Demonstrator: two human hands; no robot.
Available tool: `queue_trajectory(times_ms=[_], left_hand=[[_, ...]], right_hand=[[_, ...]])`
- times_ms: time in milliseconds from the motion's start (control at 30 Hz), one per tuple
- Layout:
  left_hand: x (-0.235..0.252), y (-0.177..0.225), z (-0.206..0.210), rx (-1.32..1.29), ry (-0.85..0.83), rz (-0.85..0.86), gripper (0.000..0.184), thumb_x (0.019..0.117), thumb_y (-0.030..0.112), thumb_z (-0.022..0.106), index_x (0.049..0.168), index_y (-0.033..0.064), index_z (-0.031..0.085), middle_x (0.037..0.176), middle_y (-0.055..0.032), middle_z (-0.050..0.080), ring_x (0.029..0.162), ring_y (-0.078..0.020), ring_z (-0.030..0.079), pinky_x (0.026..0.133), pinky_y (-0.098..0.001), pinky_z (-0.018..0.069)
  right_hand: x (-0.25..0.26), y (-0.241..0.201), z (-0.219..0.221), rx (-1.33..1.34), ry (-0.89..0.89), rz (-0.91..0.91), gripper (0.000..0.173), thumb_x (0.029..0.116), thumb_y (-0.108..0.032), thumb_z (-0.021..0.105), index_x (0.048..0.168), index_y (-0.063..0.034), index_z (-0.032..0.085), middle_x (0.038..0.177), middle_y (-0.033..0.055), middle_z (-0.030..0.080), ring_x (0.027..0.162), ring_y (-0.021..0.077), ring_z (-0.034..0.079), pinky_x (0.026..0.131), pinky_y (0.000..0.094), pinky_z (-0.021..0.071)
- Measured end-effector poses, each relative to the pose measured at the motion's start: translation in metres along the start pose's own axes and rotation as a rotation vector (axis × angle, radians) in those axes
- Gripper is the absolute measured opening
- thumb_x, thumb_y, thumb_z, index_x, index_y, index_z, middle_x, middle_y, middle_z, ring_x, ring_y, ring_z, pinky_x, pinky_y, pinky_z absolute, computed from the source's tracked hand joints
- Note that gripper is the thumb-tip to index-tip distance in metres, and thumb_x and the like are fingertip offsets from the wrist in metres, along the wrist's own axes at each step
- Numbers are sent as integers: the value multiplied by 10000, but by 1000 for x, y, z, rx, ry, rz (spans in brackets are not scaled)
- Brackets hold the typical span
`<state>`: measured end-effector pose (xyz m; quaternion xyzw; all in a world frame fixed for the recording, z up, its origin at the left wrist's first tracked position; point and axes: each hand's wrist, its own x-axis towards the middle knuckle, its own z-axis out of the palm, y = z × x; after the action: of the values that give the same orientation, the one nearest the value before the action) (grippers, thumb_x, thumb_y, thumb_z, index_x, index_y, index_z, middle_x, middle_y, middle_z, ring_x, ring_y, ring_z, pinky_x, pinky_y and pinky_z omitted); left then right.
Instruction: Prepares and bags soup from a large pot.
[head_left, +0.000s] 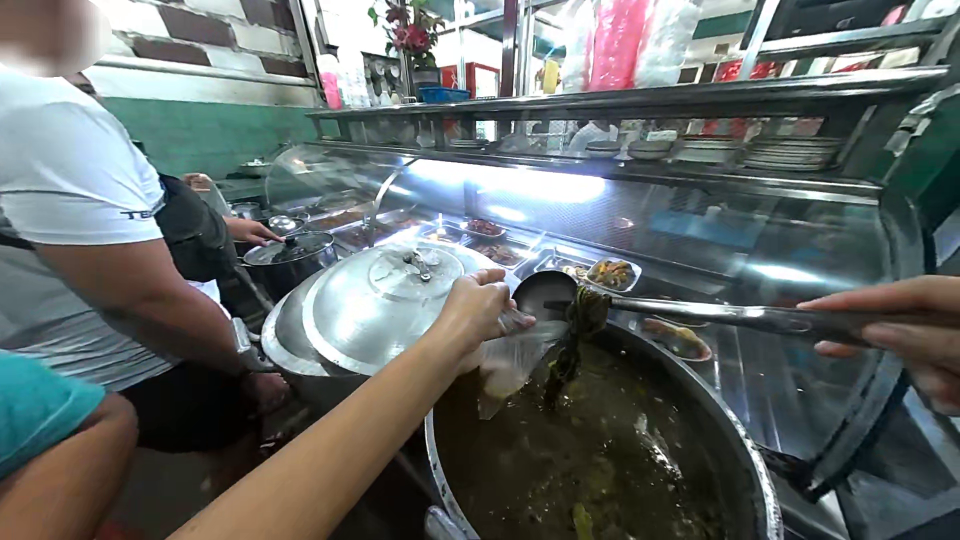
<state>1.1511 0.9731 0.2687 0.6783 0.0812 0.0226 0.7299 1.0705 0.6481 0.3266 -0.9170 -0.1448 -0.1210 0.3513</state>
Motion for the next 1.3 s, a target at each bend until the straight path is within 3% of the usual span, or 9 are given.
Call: queue_trajectory(times_ms=[233,433,533,667,767,867,967,1133,1300], left_hand=[[-10,-4,-3,-9,37,-10,417,1018,-23,480,1435,-5,468,1048,-148,575,700,-174,624,666,-309,585],[-15,2,-10,-34,65,21,392,1022,-20,469,1414,-7,487,1034,-128,567,685,-157,601,652,-298,573],[-21,8,-12,-12,53,55,393,1022,-25,467,1413,2,499,1086,-123,575,716,-153,616,659,-296,579],[-23,13,-17,-5,40,87,402,1012,-27,463,1409,17,508,1173,-122,588,729,-142,641,650,-281,585],[-25,10,-21,-16,41,88,396,1017,-31,461,1405,19,517,1175,-122,592,711,-146,640,635,-285,583],[-29,7,-26,-25,40,94,406,1024,-24,460,1425,23,507,1188,-129,595,711,-146,643,636,-286,584],[-31,6,-31,-26,41,95,419,1025,-26,463,1439,23,500,1130,-123,599,695,-145,630,635,-287,580],[-34,7,-35,-24,39,104,385,1028,-23,467,1409,5,518,963,-100,589,631,-136,613,611,-276,585],[-33,9,-31,-10,24,99,386,1030,-19,460,1408,17,528,1022,-103,600,652,-135,618,618,-276,585]], right_hand=[[14,20,-7,335,-33,308,319,1054,71,355,1197,26,637,809,96,710,541,87,614,508,172,508],[12,25,-15,272,-39,377,270,1060,61,382,1216,37,601,855,87,689,599,79,623,560,167,511],[16,35,4,24,-65,104,242,988,87,548,1171,29,695,819,118,734,614,185,687,602,324,597],[33,52,32,-544,-113,-731,312,896,-165,562,1114,-245,771,823,-135,692,708,9,655,603,238,579],[29,28,47,-795,-240,-1057,360,806,-41,638,1077,-240,768,793,-20,653,723,189,640,604,368,542],[14,19,63,-973,-271,-1170,181,926,-87,572,962,-180,723,880,99,674,762,280,643,623,424,504],[-4,23,65,-1068,-237,-1204,268,1019,-13,440,1002,-100,693,1065,189,702,869,321,681,752,449,544],[-35,43,48,-1177,-204,-1195,281,1052,29,430,1228,4,647,1336,200,645,1039,293,657,900,371,495],[-39,54,39,-1212,-56,-1244,277,1045,13,461,1243,-16,653,1365,156,639,1086,264,628,883,344,470]])
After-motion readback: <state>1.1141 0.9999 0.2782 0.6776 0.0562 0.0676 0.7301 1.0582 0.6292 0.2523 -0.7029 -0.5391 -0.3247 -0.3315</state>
